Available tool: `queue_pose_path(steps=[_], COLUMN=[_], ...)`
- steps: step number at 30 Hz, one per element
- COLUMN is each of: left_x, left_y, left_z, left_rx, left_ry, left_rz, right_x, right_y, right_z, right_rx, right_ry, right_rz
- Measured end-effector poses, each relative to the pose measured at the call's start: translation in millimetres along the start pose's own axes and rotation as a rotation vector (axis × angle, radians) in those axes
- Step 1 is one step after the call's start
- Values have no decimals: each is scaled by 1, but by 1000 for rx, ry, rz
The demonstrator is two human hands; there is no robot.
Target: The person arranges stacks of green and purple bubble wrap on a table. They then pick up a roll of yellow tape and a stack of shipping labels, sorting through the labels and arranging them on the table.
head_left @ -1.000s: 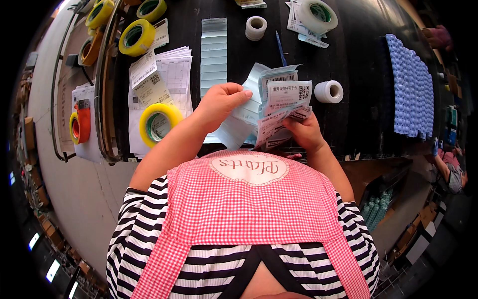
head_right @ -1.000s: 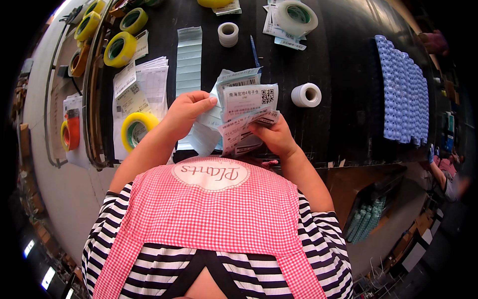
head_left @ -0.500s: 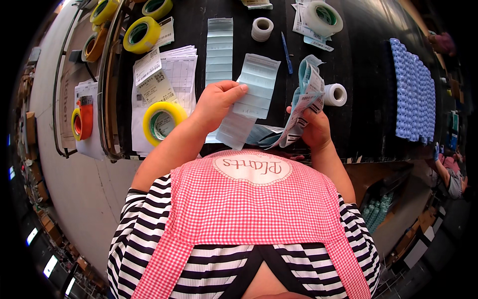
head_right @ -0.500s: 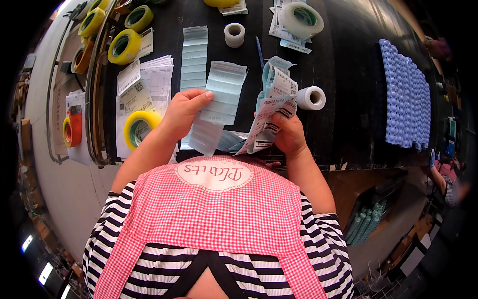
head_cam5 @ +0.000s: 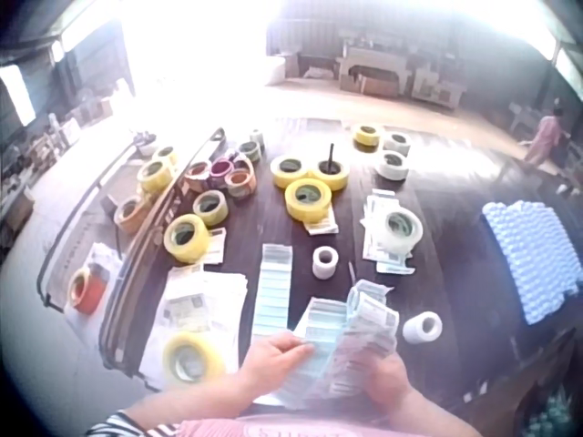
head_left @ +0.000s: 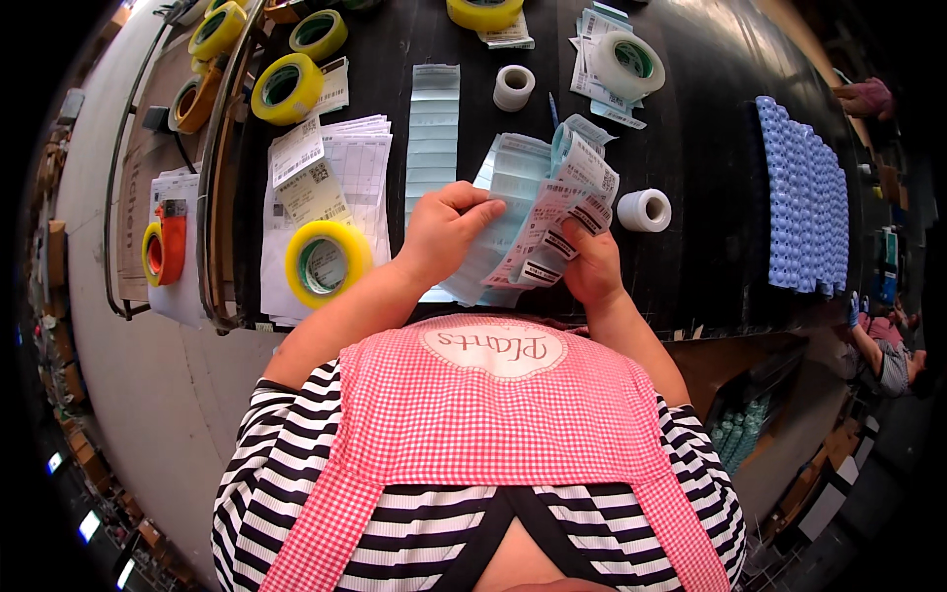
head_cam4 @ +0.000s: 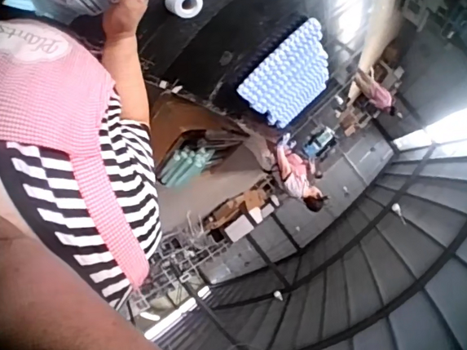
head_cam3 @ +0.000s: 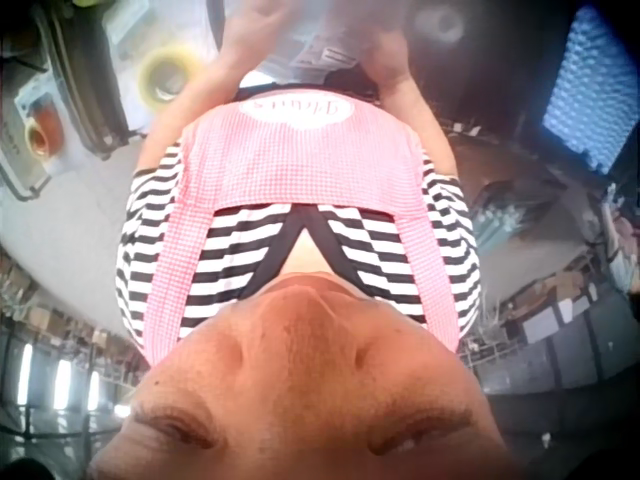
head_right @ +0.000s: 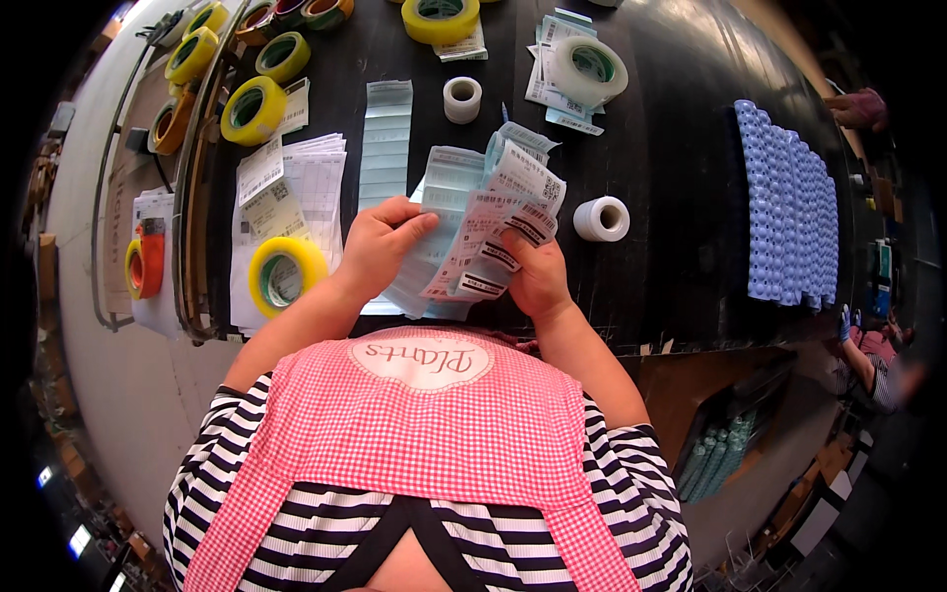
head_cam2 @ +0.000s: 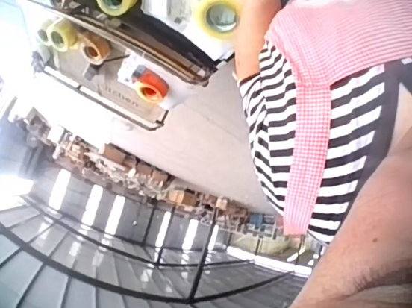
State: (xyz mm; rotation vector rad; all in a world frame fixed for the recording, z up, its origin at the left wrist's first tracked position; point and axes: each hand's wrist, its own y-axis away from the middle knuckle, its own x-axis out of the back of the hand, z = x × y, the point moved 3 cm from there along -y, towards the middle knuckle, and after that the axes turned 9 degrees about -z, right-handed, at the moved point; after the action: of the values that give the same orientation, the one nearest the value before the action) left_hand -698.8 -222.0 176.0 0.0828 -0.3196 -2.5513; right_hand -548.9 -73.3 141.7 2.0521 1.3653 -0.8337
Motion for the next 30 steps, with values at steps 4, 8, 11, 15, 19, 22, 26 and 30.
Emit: queue_pose_path(steps=[4,8,11,15,19,22,26,30], left_x=[-4,-10,-12,12,44,57,67,73], left_y=[0,2,2,5,1,1,2,1], left_z=[-2,6,7,0,-8,-13,-22,-24], left_rx=[-19,-144,-187,-205,-81,-28,-59,6], left_ry=[-25,-225,-398,-483,43,164,181,21], left_rz=[-9,-68,-172,-47,-40,-36,-94,-71], right_x=[-1,0,5,15,29,34,34,34], right_y=[1,1,0,1,10,12,15,14], right_z=[-1,2,6,-2,-11,-14,-14,-14], right_rx=[-38,-62,-61,-48,-58,-77,-76,-73], right_ry=[-8,-2,37,-1,-18,-2,21,36], right_rz=[-6,-3,29,82,146,116,133,132])
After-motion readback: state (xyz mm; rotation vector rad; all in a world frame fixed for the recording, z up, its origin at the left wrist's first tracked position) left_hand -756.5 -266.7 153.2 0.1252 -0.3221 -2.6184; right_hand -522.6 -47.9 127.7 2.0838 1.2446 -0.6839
